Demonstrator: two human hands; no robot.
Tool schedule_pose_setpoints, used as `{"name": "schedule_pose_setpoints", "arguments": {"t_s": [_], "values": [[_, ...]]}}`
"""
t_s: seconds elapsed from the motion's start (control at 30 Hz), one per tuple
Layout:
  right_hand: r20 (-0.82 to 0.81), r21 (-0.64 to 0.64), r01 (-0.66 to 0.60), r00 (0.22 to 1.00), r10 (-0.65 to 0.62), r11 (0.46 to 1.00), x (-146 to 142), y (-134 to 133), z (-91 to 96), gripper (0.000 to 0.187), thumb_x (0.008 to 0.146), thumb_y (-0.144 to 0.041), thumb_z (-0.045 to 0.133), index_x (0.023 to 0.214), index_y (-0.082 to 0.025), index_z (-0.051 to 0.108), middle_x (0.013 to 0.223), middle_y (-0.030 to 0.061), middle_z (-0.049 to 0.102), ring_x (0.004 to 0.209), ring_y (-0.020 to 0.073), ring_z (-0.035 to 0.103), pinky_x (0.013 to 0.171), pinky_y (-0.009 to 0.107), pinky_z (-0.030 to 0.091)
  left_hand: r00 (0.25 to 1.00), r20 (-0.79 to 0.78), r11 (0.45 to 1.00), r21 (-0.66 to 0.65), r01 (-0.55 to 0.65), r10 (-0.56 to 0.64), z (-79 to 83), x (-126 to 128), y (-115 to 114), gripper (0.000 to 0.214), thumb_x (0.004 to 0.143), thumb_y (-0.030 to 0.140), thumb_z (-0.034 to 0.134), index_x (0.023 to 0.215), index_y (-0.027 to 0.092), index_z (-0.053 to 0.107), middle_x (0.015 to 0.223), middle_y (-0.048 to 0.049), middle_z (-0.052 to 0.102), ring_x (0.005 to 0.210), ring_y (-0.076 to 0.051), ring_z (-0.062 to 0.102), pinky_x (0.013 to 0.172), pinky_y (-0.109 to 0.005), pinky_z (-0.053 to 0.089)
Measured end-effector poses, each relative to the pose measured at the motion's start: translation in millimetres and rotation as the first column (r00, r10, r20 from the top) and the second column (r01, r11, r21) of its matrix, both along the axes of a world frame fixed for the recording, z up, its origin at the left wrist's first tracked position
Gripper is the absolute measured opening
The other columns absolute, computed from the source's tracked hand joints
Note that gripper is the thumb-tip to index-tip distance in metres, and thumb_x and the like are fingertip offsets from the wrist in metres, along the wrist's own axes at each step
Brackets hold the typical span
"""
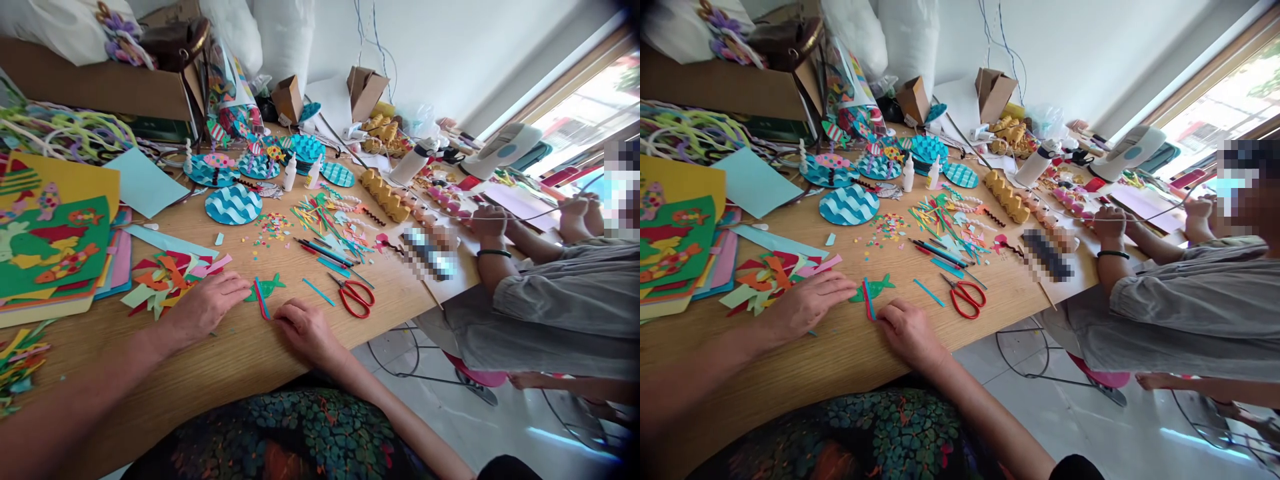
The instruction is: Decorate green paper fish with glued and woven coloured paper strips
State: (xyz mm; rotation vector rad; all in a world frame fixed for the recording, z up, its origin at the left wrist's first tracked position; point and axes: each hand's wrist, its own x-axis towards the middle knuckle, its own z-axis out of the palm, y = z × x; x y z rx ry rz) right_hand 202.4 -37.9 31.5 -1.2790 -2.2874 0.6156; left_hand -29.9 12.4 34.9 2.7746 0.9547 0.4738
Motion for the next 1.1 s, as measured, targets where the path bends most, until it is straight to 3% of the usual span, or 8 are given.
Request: {"name": "schedule_pose_setpoints", "arguments": {"t_s": [0.2, 0.67, 0.9, 1.1], "values": [[-0.019, -0.028, 0.027, 0.999, -0.028, 0.999, -0.8, 0.4, -0.9, 0.012, 0.082, -0.015, 0.05, 0.077, -0.017, 0.06, 0.076, 0.0032, 0.061, 0.071, 0.0118, 0.056, 0.064, 0.02, 0.041, 0.983, -0.148, 0.994, 0.012, 0.112, -0.109, -6.0, 2.5, -5.6, 0.043, 0.086, 0.008, 0.034, 0.123, 0.021, 0.051, 0.123, -0.0044, 0.057, 0.117, -0.021, 0.043, 0.096, -0.036, 0.038], [-0.007, -0.04, 0.052, 0.999, -0.053, 0.998, -1.9, -3.0, 0.1, 0.008, 0.08, -0.012, 0.051, 0.077, -0.016, 0.058, 0.073, 0.003, 0.062, 0.068, 0.0119, 0.056, 0.061, 0.02, 0.04, 0.973, -0.196, 0.981, 0.126, 0.147, -0.12, -11.7, 5.6, -9.3, 0.039, 0.089, 0.008, 0.034, 0.121, 0.02, 0.051, 0.121, -0.0034, 0.059, 0.119, -0.022, 0.042, 0.092, -0.036, 0.037], [0.0, 0.038, 0.064, 0.998, -0.064, 0.997, 2.3, -3.4, 2.7, 0.013, 0.08, -0.01, 0.048, 0.077, -0.017, 0.058, 0.073, 0.0033, 0.063, 0.066, 0.012, 0.057, 0.06, 0.019, 0.042, 0.958, -0.258, 0.966, 0.186, 0.177, -0.125, -4.4, 9.4, -8.7, 0.038, 0.088, 0.006, 0.035, 0.117, 0.02, 0.055, 0.118, -0.0036, 0.061, 0.115, -0.02, 0.046, 0.087, -0.033, 0.04], [-0.112, 0.115, 0.155, 0.983, -0.142, 0.981, 2.0, -3.9, -1.9, 0.015, 0.083, -0.014, 0.046, 0.075, -0.017, 0.057, 0.069, 0.0033, 0.062, 0.063, 0.0122, 0.057, 0.059, 0.02, 0.043, 0.935, -0.326, 0.954, 0.21, 0.213, -0.137, -0.5, 11.4, -9.1, 0.039, 0.087, 0.006, 0.035, 0.117, 0.02, 0.056, 0.118, -0.0036, 0.061, 0.112, -0.021, 0.049, 0.087, -0.035, 0.041]]}}
